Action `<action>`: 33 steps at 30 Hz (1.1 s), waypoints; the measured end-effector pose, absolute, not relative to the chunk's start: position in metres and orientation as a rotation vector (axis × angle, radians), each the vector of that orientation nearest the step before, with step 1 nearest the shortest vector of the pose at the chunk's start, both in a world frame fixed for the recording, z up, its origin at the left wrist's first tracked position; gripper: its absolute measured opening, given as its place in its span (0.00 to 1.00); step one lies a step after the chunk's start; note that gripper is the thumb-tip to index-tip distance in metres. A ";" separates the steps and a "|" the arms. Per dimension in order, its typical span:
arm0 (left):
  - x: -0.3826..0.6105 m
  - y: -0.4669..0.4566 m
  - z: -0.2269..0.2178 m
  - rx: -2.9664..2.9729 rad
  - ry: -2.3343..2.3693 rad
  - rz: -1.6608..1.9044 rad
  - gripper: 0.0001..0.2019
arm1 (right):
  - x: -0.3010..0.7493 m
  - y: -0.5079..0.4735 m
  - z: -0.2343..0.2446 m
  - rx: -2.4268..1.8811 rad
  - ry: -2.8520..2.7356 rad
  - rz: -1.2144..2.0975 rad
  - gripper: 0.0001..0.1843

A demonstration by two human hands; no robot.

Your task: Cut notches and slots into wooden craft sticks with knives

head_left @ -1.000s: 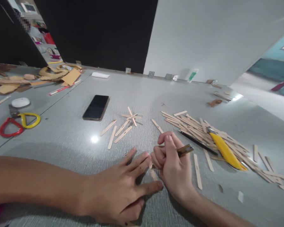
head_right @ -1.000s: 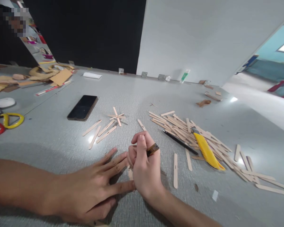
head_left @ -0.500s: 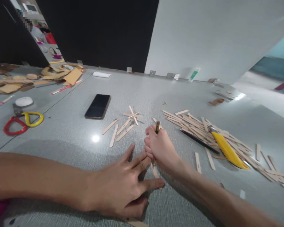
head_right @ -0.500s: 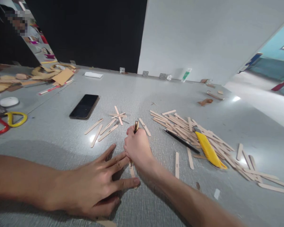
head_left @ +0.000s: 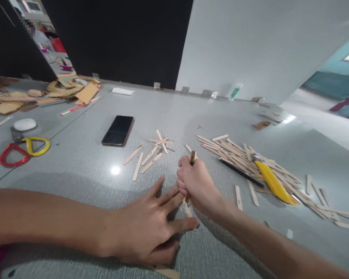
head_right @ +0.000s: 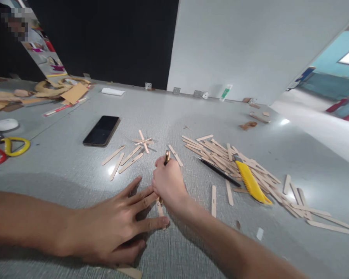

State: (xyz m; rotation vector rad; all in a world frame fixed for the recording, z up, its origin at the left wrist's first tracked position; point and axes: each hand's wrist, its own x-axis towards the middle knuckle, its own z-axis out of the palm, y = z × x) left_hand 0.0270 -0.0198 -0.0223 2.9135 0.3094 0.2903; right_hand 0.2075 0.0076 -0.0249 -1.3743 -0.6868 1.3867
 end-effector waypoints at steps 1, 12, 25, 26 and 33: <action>0.027 -0.019 -0.022 2.909 0.306 0.301 0.27 | 0.207 0.004 -0.021 -1.365 -0.666 1.368 0.21; 0.029 -0.023 -0.024 2.896 0.371 0.341 0.29 | 0.211 -0.022 -0.008 -1.117 -0.581 1.112 0.12; 0.027 -0.022 -0.025 2.876 0.359 0.341 0.28 | 0.206 -0.021 -0.010 -1.128 -0.693 1.129 0.15; 0.027 -0.022 -0.025 2.882 0.362 0.338 0.29 | 0.206 -0.023 -0.011 -1.124 -0.725 1.122 0.15; 0.028 -0.021 -0.029 2.904 0.358 0.318 0.30 | 0.200 -0.022 -0.013 -1.189 -0.955 1.075 0.18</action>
